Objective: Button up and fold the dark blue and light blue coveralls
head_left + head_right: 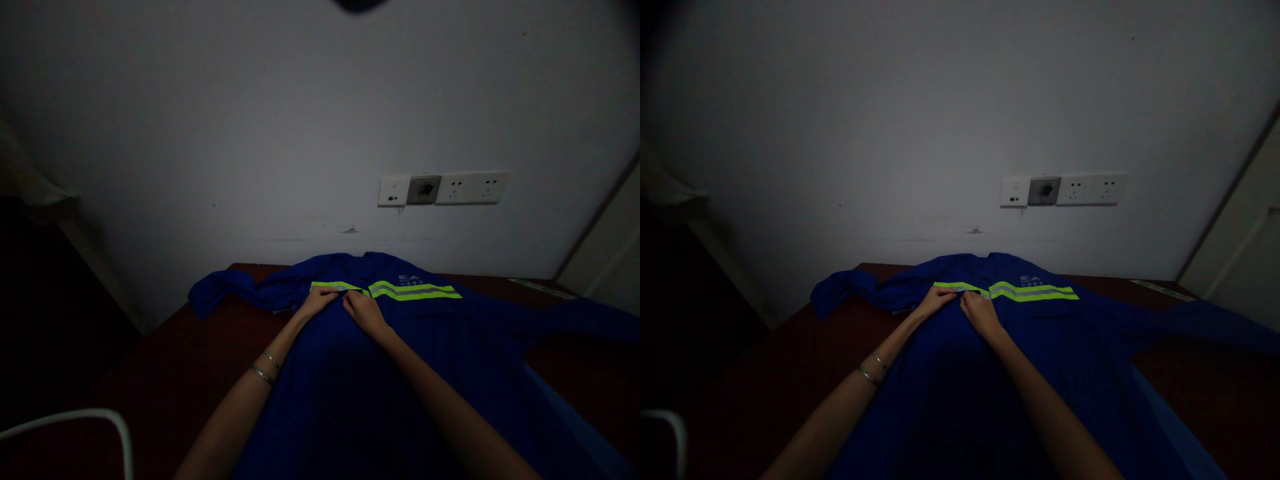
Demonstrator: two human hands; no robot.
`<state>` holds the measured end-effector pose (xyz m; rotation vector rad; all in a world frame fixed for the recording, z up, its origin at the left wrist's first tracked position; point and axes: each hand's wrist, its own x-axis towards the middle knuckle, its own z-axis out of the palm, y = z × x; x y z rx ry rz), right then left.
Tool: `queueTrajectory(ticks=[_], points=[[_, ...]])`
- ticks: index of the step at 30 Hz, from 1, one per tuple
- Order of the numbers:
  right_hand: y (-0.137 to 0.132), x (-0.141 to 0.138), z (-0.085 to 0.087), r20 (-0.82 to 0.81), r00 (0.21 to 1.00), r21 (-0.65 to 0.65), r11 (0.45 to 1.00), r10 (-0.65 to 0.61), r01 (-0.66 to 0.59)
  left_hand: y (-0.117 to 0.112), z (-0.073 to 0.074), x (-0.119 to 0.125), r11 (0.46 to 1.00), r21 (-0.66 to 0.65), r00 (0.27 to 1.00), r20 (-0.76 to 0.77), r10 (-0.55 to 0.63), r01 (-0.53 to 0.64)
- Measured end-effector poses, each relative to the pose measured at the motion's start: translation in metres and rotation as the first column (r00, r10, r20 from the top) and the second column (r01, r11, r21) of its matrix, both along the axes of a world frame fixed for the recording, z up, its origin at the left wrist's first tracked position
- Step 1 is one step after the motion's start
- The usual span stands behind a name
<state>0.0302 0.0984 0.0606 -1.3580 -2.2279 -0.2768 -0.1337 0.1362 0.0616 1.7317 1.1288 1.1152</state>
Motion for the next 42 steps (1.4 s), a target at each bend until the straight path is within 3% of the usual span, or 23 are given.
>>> queueTrajectory(ticks=[8, 15, 22, 29, 34, 38, 40, 42], points=[[-0.002, -0.003, 0.002, 0.085, 0.996, 0.022, 0.999, -0.027, 0.025, 0.000, 0.004, 0.005, 0.974, -0.178, 0.987, 0.045, 0.153, -0.143], [0.002, -0.003, -0.005, 0.186, 0.982, 0.090, 0.995, 0.027, -0.044, -0.004, 0.004, 0.009, 0.959, -0.274, 0.969, 0.208, 0.135, -0.075], [0.006, 0.000, -0.011, 0.193, 0.979, 0.160, 0.983, 0.060, -0.092, -0.003, 0.007, 0.008, 0.924, -0.340, 0.975, 0.065, 0.211, -0.177], [0.006, 0.000, -0.010, 0.159, 0.984, 0.115, 0.988, 0.084, -0.103, -0.008, 0.014, 0.010, 0.912, -0.377, 0.982, 0.034, 0.186, -0.160], [-0.001, 0.001, -0.004, 0.025, 0.996, 0.041, 0.996, 0.084, -0.085, -0.006, 0.015, 0.011, 0.898, -0.418, 0.972, 0.120, 0.202, -0.136], [-0.005, -0.001, 0.000, -0.183, 0.981, -0.042, 0.996, 0.069, -0.078, -0.003, 0.015, 0.011, 0.889, -0.423, 0.965, 0.106, 0.241, -0.175], [-0.004, -0.003, 0.001, -0.311, 0.950, -0.143, 0.987, 0.032, -0.080, -0.003, 0.013, 0.011, 0.904, -0.396, 0.970, 0.100, 0.219, -0.163], [-0.002, -0.005, 0.004, -0.463, 0.884, -0.330, 0.938, -0.063, -0.106, -0.004, 0.012, 0.012, 0.917, -0.357, 0.976, 0.053, 0.209, -0.177]])
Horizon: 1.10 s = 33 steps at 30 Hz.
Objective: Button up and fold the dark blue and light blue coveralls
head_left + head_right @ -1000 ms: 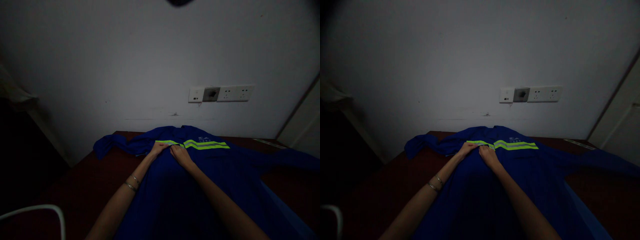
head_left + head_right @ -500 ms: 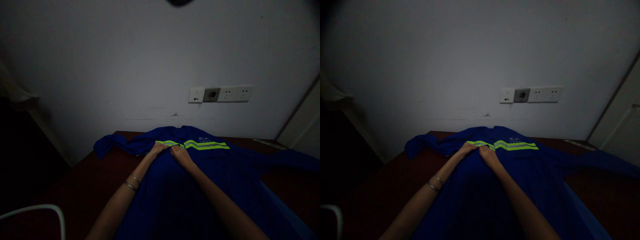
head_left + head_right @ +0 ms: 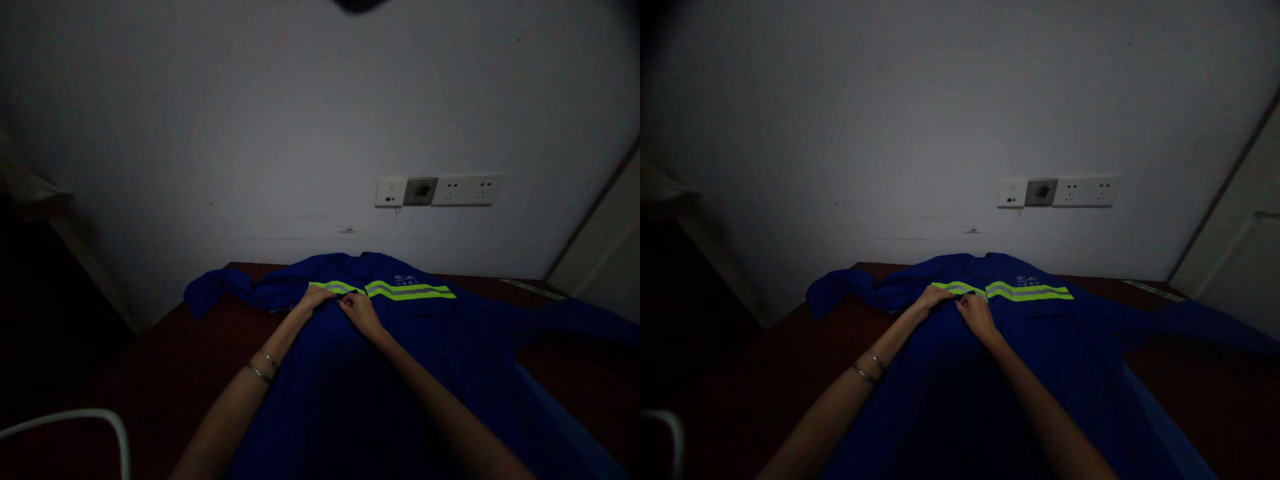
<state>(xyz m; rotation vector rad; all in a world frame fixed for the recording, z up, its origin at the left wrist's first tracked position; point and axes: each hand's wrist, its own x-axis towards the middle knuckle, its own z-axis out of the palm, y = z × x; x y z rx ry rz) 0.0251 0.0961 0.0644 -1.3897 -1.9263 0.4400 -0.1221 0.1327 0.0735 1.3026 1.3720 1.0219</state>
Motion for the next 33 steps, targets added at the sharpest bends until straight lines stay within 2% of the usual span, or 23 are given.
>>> queueTrajectory(ticks=[2, 4, 6, 7, 9, 10, 11, 15, 17, 19, 20, 21, 22, 23, 25, 26, 29, 33], points=[[0.003, 0.000, 0.003, -0.152, 0.988, -0.246, 0.969, -0.022, -0.016, -0.001, -0.001, 0.000, 1.000, 0.028, 0.996, -0.094, 0.007, -0.004], [0.006, 0.003, 0.007, -0.223, 0.974, -0.418, 0.906, -0.039, -0.060, -0.002, -0.002, 0.000, 0.997, 0.079, 0.983, -0.184, 0.002, 0.013], [0.008, 0.008, 0.011, -0.295, 0.955, -0.518, 0.844, -0.025, -0.138, -0.002, -0.002, -0.001, 0.985, 0.157, 0.970, -0.241, -0.034, 0.073], [0.009, 0.011, 0.013, -0.370, 0.928, -0.573, 0.796, -0.039, -0.195, -0.002, -0.002, -0.001, 0.974, 0.200, 0.964, -0.262, -0.052, 0.107], [0.008, 0.014, 0.014, -0.532, 0.837, -0.656, 0.686, -0.124, -0.315, -0.003, -0.002, -0.002, 0.946, 0.281, 0.951, -0.298, -0.077, 0.165], [0.008, 0.014, 0.014, -0.590, 0.787, -0.675, 0.646, -0.182, -0.357, -0.003, -0.002, -0.001, 0.929, 0.318, 0.944, -0.318, -0.083, 0.189], [0.008, 0.013, 0.012, -0.623, 0.747, -0.682, 0.629, -0.232, -0.373, -0.004, -0.002, -0.001, 0.910, 0.356, 0.936, -0.341, -0.083, 0.210], [0.009, 0.005, 0.005, -0.636, 0.717, -0.673, 0.660, -0.285, -0.335, -0.009, -0.002, 0.003, 0.824, 0.499, 0.900, -0.436, -0.028, 0.267], [0.013, 0.008, 0.005, -0.594, 0.758, -0.691, 0.653, -0.269, -0.310, -0.011, -0.002, 0.003, 0.798, 0.538, 0.889, -0.457, 0.005, 0.272], [0.016, 0.018, 0.010, -0.456, 0.856, -0.714, 0.673, -0.242, -0.190, -0.010, -0.003, 0.002, 0.789, 0.555, 0.885, -0.464, 0.031, 0.264], [0.018, 0.024, 0.013, -0.355, 0.907, -0.681, 0.727, -0.228, -0.084, -0.009, -0.004, 0.001, 0.788, 0.559, 0.884, -0.466, 0.041, 0.258], [0.019, 0.030, 0.017, -0.249, 0.942, -0.590, 0.807, -0.225, 0.036, -0.008, -0.005, 0.001, 0.789, 0.560, 0.882, -0.468, 0.049, 0.254], [0.020, 0.036, 0.020, -0.161, 0.959, -0.439, 0.887, -0.233, 0.142, -0.007, -0.007, 0.000, 0.789, 0.560, 0.881, -0.471, 0.051, 0.253], [0.021, 0.039, 0.022, -0.106, 0.965, -0.254, 0.945, -0.240, 0.207, -0.006, -0.008, -0.001, 0.787, 0.561, 0.880, -0.473, 0.049, 0.258], [0.021, 0.041, 0.023, -0.091, 0.981, 0.057, 0.983, -0.169, 0.174, -0.005, -0.010, -0.001, 0.776, 0.567, 0.877, -0.479, 0.039, 0.275], [0.021, 0.039, 0.021, -0.100, 0.991, 0.133, 0.985, -0.092, 0.105, -0.005, -0.010, -0.001, 0.771, 0.572, 0.876, -0.480, 0.036, 0.282], [0.022, 0.026, 0.009, -0.122, 0.984, 0.168, 0.980, 0.133, -0.111, -0.006, -0.011, -0.001, 0.767, 0.574, 0.874, -0.485, 0.036, 0.287], [0.023, 0.014, -0.006, -0.131, 0.973, 0.121, 0.977, 0.189, -0.174, -0.009, -0.011, 0.000, 0.764, 0.576, 0.871, -0.490, 0.039, 0.290]])
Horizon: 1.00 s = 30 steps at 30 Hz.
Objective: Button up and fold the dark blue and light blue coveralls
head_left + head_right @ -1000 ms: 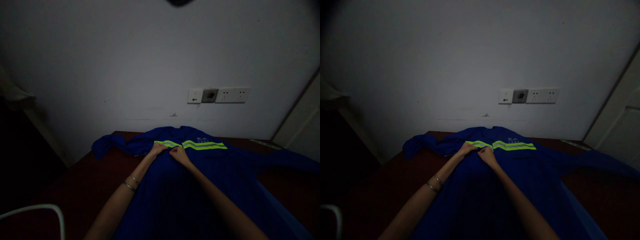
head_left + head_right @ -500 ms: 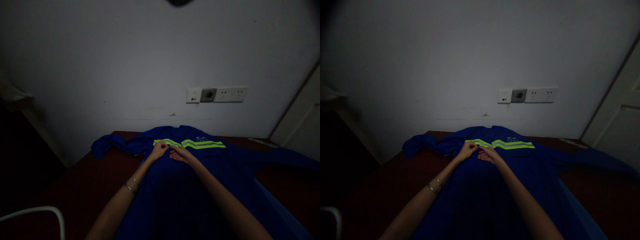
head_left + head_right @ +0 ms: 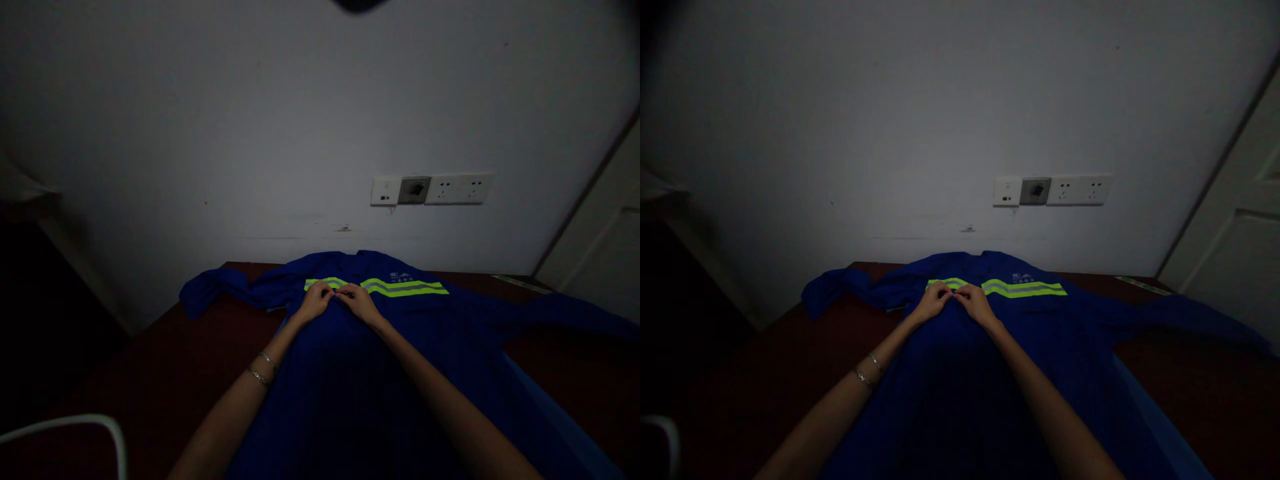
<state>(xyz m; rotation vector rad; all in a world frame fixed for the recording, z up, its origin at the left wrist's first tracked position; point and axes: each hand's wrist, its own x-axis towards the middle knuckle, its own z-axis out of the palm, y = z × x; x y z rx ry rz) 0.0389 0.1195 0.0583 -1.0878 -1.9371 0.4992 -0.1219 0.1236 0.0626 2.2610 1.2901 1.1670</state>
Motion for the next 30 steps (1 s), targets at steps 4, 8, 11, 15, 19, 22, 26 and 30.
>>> queueTrajectory(ticks=[4, 8, 11, 15, 19, 22, 26, 30], points=[[-0.001, 0.000, -0.004, -0.002, 1.000, 0.051, 0.999, -0.008, 0.008, 0.000, -0.003, 0.001, 1.000, 0.006, 1.000, 0.020, 0.008, -0.008], [-0.003, 0.001, -0.004, 0.037, 0.999, 0.133, 0.991, 0.004, -0.009, 0.003, -0.005, 0.003, 0.999, -0.026, 0.998, 0.052, 0.025, -0.024], [-0.004, 0.002, -0.004, 0.099, 0.995, 0.170, 0.985, 0.008, -0.025, 0.003, -0.005, 0.004, 0.997, -0.064, 0.996, 0.082, 0.041, -0.036], [-0.006, 0.003, -0.005, 0.178, 0.984, 0.197, 0.979, 0.007, -0.043, 0.003, -0.004, 0.004, 0.991, -0.122, 0.991, 0.117, 0.065, -0.051], [-0.009, 0.002, -0.006, 0.241, 0.970, 0.239, 0.970, -0.021, -0.039, 0.003, -0.003, 0.005, 0.983, -0.176, 0.989, 0.132, 0.073, -0.049], [-0.012, 0.000, -0.006, 0.289, 0.953, 0.285, 0.958, -0.092, 0.006, 0.003, -0.002, 0.006, 0.981, -0.190, 0.989, 0.130, 0.070, -0.045], [-0.015, -0.003, -0.006, 0.373, 0.909, 0.346, 0.937, -0.185, 0.049, 0.004, -0.002, 0.006, 0.975, -0.214, 0.990, 0.110, 0.086, -0.061], [-0.017, -0.003, -0.006, 0.460, 0.858, 0.400, 0.916, -0.228, 0.030, 0.005, -0.004, 0.006, 0.971, -0.231, 0.988, 0.122, 0.098, -0.068]])
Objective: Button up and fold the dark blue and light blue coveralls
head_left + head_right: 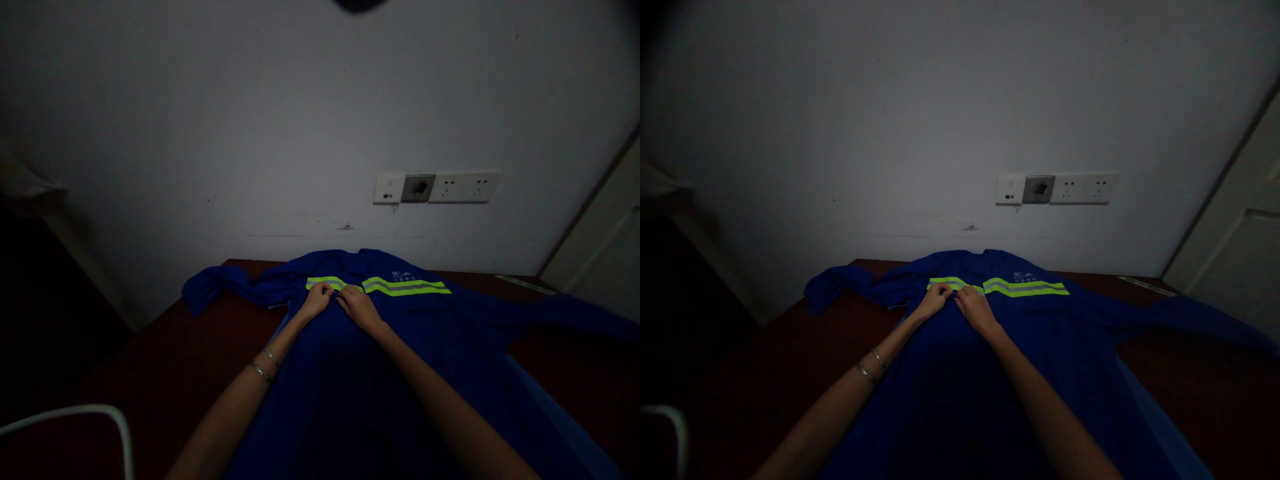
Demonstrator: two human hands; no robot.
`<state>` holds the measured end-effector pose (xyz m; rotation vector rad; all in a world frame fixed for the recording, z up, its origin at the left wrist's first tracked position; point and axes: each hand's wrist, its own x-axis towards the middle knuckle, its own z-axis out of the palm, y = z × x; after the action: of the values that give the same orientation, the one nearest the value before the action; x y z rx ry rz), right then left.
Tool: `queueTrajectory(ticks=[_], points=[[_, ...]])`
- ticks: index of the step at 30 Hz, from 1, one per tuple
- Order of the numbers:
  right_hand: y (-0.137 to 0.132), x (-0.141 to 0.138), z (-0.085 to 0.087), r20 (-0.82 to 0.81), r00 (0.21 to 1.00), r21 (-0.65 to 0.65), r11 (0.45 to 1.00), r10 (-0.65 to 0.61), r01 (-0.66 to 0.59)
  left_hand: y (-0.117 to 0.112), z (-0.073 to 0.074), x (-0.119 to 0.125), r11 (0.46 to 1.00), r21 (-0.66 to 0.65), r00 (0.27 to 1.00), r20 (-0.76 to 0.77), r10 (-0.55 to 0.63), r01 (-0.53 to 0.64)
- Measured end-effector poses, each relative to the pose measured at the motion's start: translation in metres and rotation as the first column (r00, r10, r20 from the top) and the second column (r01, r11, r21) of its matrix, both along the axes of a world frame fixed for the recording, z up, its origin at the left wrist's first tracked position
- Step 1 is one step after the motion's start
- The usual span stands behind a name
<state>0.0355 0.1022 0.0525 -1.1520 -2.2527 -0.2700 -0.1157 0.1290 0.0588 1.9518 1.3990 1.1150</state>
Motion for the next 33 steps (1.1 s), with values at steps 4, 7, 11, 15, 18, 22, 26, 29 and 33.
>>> queueTrajectory(ticks=[4, 7, 11, 15, 18, 22, 26, 29, 33], points=[[-0.002, 0.001, 0.001, 0.032, 0.999, 0.013, 1.000, -0.006, 0.005, 0.002, -0.002, 0.000, 1.000, -0.018, 0.999, 0.031, -0.010, 0.011], [-0.003, 0.002, 0.001, 0.022, 1.000, 0.002, 1.000, -0.017, 0.017, 0.004, 0.000, -0.006, 0.996, -0.046, 0.993, 0.085, -0.076, 0.081], [-0.004, 0.004, 0.002, -0.016, 1.000, -0.027, 0.999, -0.023, 0.023, 0.007, 0.003, -0.021, 0.967, -0.142, 0.968, 0.169, -0.188, 0.212], [-0.004, 0.003, 0.002, -0.026, 0.999, -0.041, 0.999, -0.031, 0.030, 0.010, 0.000, -0.029, 0.951, -0.197, 0.962, 0.182, -0.203, 0.238], [-0.004, 0.003, 0.001, -0.035, 0.999, -0.047, 0.998, -0.040, 0.038, 0.011, -0.003, -0.027, 0.952, -0.196, 0.962, 0.189, -0.199, 0.235], [-0.004, 0.004, 0.000, -0.053, 0.998, -0.049, 0.998, -0.042, 0.039, 0.009, -0.001, -0.024, 0.954, -0.142, 0.954, 0.181, -0.238, 0.265], [-0.003, 0.005, 0.000, -0.064, 0.997, -0.053, 0.998, -0.033, 0.030, 0.005, 0.006, -0.024, 0.949, 0.019, 0.949, -0.037, -0.314, 0.315], [-0.001, 0.006, -0.002, -0.075, 0.997, -0.046, 0.999, -0.019, 0.015, 0.000, 0.011, -0.025, 0.923, 0.151, 0.915, -0.260, -0.308, 0.353], [0.003, 0.009, -0.004, -0.045, 0.999, -0.039, 0.999, 0.029, -0.031, -0.007, 0.016, -0.023, 0.894, 0.209, 0.868, -0.403, -0.291, 0.397]])
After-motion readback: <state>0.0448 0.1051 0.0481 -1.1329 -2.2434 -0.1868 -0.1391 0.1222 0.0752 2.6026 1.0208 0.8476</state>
